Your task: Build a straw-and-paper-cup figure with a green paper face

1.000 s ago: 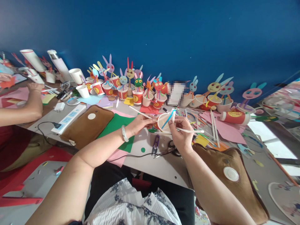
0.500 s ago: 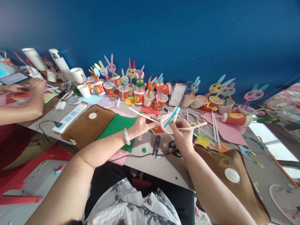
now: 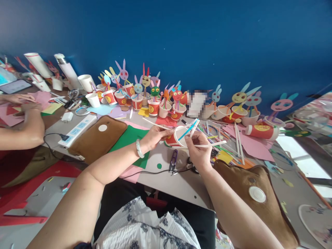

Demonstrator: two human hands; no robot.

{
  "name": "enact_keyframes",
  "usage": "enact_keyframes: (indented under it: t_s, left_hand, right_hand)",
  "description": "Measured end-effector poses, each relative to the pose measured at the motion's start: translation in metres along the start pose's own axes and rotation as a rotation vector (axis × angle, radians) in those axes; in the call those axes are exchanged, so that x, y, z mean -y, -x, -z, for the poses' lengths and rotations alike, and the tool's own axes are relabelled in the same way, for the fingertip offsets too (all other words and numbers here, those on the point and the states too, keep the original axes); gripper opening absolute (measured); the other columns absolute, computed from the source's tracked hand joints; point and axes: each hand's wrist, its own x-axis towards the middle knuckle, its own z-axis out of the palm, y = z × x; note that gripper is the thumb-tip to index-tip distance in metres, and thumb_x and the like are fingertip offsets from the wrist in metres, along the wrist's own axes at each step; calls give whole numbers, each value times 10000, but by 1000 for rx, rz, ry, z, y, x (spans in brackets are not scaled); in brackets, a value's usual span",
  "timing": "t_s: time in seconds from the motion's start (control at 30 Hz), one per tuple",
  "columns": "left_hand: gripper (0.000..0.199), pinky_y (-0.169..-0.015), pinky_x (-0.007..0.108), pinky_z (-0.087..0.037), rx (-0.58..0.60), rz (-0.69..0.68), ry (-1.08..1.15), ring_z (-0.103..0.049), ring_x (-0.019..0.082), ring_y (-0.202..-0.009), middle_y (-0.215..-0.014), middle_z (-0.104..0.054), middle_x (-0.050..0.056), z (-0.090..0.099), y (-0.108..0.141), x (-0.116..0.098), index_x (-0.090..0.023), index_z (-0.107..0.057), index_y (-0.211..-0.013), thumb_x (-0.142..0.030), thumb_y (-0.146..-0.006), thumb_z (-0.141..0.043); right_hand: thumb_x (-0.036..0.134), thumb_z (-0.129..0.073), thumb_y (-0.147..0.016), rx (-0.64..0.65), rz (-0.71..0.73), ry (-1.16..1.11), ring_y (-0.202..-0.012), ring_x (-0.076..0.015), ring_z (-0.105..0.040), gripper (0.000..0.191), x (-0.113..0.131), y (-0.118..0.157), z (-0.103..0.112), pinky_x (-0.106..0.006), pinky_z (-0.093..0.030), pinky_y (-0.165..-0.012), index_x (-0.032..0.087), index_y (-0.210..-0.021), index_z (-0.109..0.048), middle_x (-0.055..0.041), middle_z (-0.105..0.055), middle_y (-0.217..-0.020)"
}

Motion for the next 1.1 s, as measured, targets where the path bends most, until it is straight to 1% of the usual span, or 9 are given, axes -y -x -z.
enact_keyframes:
  t_s: [0.3,0.5,0.6,0.67,0.73,0.8,0.87,0.93,1.1]
  left_hand:
    - [515,-511,258,-192,0,14,-38,-289,54,-528,-512,-376,-55,5,-2,2,-162,-504,-533,-509,-611,-876]
    - [504,-481,229,-216,18,86,-203,-376,50,-492,-604,-524,-27,9,-6,12,-146,-586,-673,-617,-741,-751]
    - [503,-496,228,-284,75,-78,-361,-412,64,-501,-564,-510,-30,12,-3,10,-146,-587,-661,-613,-823,-683]
    - [458,-525,230,-343,48,-244,-432,-449,75,-528,-581,-534,-23,13,0,6,-147,-601,-693,-567,-868,-657]
    - [359,-605,235,-420,-23,-398,-511,-548,101,-647,-723,-642,21,14,2,0,-143,-641,-800,-492,-873,-684]
    - [309,-704,249,-472,-16,-456,-610,-626,144,-828,-913,-709,74,17,1,-3,-138,-668,-913,-431,-843,-739]
    - [334,-721,259,-491,80,-379,-651,-647,167,-873,-958,-718,96,19,-3,-3,-128,-671,-940,-434,-834,-753]
    - [369,-663,255,-483,158,-278,-626,-629,146,-760,-855,-699,72,21,-8,1,-122,-657,-889,-478,-839,-740]
    - [397,-569,225,-434,215,-171,-513,-530,81,-588,-702,-605,-8,24,-12,8,-132,-607,-846,-501,-823,-753]
  right_hand:
    - [394,-663,-873,2,-29,-2,-778,-191,-614,182,2,0,1,-355,-510,-719,229,-808,-621,-37,-657,-853]
    - [396,-715,-802,-72,-221,-32,-655,-166,-606,201,-4,-13,7,-332,-513,-658,212,-825,-637,-14,-674,-759]
    - [389,-739,-770,-121,-234,-62,-633,-163,-606,207,-8,-18,8,-323,-511,-632,211,-815,-643,-19,-685,-754]
    - [382,-741,-767,-124,-218,-75,-636,-160,-607,198,-8,-19,8,-320,-510,-631,212,-810,-648,-21,-684,-770]
    - [376,-733,-778,-99,-198,-84,-644,-157,-607,187,-8,-18,7,-320,-509,-636,212,-802,-649,-24,-682,-792]
    - [374,-720,-794,-60,-167,-78,-675,-162,-616,179,-7,-15,6,-323,-511,-651,211,-793,-648,-32,-688,-820]
    - [374,-709,-808,-30,-121,-49,-731,-176,-627,175,-6,-12,5,-328,-510,-672,212,-784,-649,-44,-697,-851]
    - [370,-703,-818,-18,-79,-14,-782,-190,-631,168,-6,-11,5,-333,-507,-691,214,-782,-652,-53,-700,-870]
    - [358,-699,-818,-12,-72,-11,-790,-194,-627,156,-4,-11,6,-335,-503,-699,217,-778,-646,-52,-691,-855]
